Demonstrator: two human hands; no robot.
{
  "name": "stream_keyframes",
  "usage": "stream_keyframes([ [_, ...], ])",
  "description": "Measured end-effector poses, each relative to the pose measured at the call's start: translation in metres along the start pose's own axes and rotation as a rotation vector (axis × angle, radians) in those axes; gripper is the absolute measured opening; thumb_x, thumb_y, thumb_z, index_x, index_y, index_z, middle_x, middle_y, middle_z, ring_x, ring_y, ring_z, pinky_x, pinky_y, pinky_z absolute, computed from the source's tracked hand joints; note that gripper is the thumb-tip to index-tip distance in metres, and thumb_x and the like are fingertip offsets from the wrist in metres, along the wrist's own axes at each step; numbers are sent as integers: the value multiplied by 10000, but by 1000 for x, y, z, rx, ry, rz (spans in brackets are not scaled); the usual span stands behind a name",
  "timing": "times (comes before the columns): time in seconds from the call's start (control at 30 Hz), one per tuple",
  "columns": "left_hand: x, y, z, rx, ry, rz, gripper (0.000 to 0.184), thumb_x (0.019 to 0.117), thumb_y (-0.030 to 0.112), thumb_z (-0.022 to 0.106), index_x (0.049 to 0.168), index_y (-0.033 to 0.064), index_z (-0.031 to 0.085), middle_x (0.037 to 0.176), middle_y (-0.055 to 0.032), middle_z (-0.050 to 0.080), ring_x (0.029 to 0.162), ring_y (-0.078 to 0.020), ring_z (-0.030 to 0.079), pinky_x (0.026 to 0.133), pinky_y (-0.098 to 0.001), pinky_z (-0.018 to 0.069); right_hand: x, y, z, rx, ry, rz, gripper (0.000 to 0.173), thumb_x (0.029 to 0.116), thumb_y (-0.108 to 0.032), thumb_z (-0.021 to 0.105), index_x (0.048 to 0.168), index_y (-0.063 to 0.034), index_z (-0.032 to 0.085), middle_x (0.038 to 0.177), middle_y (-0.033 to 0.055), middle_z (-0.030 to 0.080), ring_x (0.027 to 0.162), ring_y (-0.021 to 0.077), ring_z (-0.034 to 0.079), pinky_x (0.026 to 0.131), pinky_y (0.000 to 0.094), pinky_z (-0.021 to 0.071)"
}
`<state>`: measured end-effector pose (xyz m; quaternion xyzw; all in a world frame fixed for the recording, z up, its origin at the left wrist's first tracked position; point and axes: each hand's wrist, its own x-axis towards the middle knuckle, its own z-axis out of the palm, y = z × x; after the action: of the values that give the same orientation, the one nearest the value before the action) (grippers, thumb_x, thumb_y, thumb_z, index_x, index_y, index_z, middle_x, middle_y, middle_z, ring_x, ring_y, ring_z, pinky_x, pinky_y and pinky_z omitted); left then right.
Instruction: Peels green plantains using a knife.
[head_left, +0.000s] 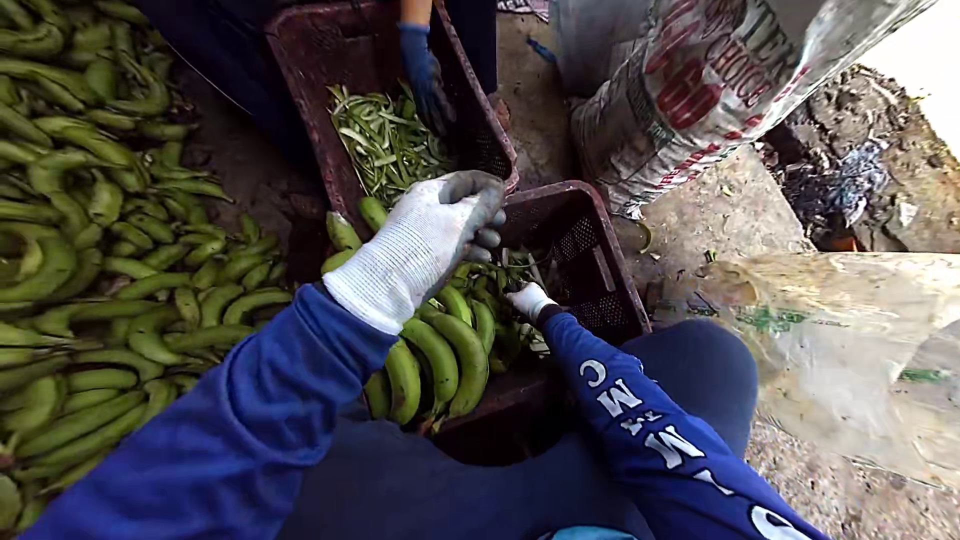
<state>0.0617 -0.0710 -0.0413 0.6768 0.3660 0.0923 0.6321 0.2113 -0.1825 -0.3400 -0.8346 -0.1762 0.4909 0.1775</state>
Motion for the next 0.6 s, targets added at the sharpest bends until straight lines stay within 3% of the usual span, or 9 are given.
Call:
stream_keyframes([
  [0.07, 4, 0, -2, 4, -9, 5, 283, 1067, 310, 552, 1264, 136, 656, 1050, -56, 733, 845, -180, 745, 739, -362, 651, 1, -9, 9, -114, 15, -67, 517, 873, -462, 758, 1239, -104, 688, 1133, 213, 700, 1017, 378, 686, 868, 618, 546],
  [0.2, 9, 1, 2, 27, -29, -12, 308, 1067, 324, 550, 1295, 138, 642, 1056, -58, 731, 854, -179, 744, 746, -355, 646, -10, -23, 29, -459, 11, -94, 492, 875, -380, 721, 1267, -89, 667, 1243, 200, 685, 1186, 387, 646, 957, 650, 506],
  [0.27, 11, 1, 2, 45, -27, -8, 310, 1069, 319, 545, 1299, 136, 642, 1067, -59, 730, 860, -178, 743, 752, -356, 643, -14, -32, 19, -462, 37, -96, 507, 880, -395, 709, 1283, -91, 665, 1267, 196, 678, 1211, 385, 635, 976, 655, 494],
  [0.4, 13, -2, -1, 56, 4, -29, 304, 1065, 330, 553, 1288, 150, 653, 1056, -50, 732, 843, -168, 736, 733, -349, 635, -27, -42, -48, -205, 180, -126, 531, 830, -426, 793, 1201, -57, 701, 1172, 234, 694, 1132, 420, 655, 947, 683, 500],
  [0.47, 15, -6, -2, 66, -6, -85, 364, 1065, 389, 536, 1317, 146, 639, 1072, -57, 727, 867, -182, 731, 750, -374, 627, -52, -52, -93, -67, 262, -220, 499, 824, -387, 814, 1199, -76, 710, 1110, 207, 715, 1061, 390, 678, 920, 664, 516],
  [0.53, 13, -11, 2, 100, -94, -170, 461, 1071, 473, 465, 1292, 110, 645, 1090, -82, 709, 910, -217, 711, 781, -427, 607, -93, -66, -131, 155, 366, -376, 471, 815, -315, 842, 1193, -72, 698, 1062, 163, 723, 992, 321, 694, 894, 596, 549],
  [0.6, 7, -17, 14, 120, -226, -243, 586, 1071, 564, 378, 1289, 92, 649, 1133, -110, 699, 974, -251, 696, 810, -468, 585, -137, -78, -148, 488, 429, -595, 475, 811, -256, 859, 1201, -71, 659, 1019, 101, 721, 918, 222, 709, 826, 464, 609],
])
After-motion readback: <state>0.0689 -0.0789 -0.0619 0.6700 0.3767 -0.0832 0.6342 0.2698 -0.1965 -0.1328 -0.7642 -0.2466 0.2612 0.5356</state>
